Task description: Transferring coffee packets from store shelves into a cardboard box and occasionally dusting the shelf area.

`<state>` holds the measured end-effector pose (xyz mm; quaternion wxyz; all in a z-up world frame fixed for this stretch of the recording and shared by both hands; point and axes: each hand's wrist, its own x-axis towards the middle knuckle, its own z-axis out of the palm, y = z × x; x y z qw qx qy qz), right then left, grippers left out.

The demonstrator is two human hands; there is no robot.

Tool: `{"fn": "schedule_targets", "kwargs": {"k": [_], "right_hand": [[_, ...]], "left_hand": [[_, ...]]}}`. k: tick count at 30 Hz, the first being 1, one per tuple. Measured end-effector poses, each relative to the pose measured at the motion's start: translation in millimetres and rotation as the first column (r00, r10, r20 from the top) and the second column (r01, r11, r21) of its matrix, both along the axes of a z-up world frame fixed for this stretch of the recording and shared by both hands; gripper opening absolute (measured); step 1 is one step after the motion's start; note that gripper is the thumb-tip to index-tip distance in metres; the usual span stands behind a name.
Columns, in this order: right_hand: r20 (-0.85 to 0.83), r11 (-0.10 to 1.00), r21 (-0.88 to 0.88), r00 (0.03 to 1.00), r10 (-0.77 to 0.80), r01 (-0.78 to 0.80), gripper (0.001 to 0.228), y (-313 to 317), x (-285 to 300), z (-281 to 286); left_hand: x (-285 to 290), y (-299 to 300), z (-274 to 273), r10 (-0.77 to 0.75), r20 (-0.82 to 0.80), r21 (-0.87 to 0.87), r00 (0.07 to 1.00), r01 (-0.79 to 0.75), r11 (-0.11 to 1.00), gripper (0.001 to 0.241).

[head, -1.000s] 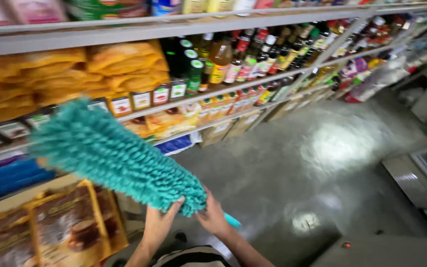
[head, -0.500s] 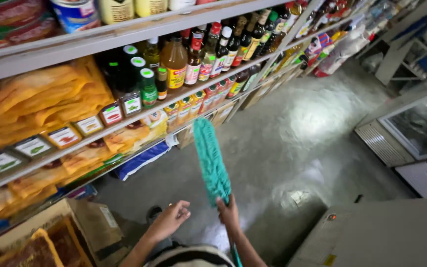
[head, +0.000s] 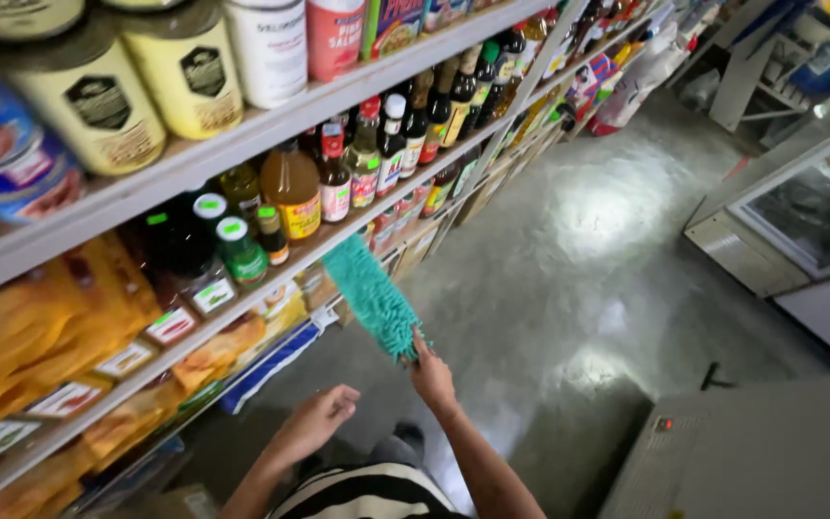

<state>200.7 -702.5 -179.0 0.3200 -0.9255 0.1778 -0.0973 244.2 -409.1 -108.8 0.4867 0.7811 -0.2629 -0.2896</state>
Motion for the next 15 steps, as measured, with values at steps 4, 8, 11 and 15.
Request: {"fn": "schedule_targets", "kwargs": {"k": [4, 8, 11, 15], "right_hand": [[-0.142, 0.981, -0.191, 0.990, 0.018, -0.045, 0.074, -51.9, 39.1, 17.0], [-0.098, 0.987, -0.012, 0.983, -0.158, 0.158, 0.078, -131.0, 97.9, -29.1], [-0.092, 0.979, 0.028, 0.976, -0.196, 0.200, 0.076, -174.4, 139.5, -39.4], [-0.211, 0.980, -0.110, 0.967, 0.141, -0.167, 0.078, -183.1, 149.0, 4.2]], "left_hand": [[21.4, -27.6, -17.9, 0.005, -0.048, -0.030, 0.999, -0.006, 1.000, 0.025], [40.9, -62.8, -12.1, 0.093, -0.051, -0.013, 0.994, -0.094, 0.995, 0.026], [55.1, -103.0, -14.4, 0.170, -0.021, -0.008, 0.985, -0.170, 0.985, 0.025], [61.2, -145.3, -4.8, 0.226, -0.005, 0.066, 0.974, -0.226, 0.972, 0.025]]}}
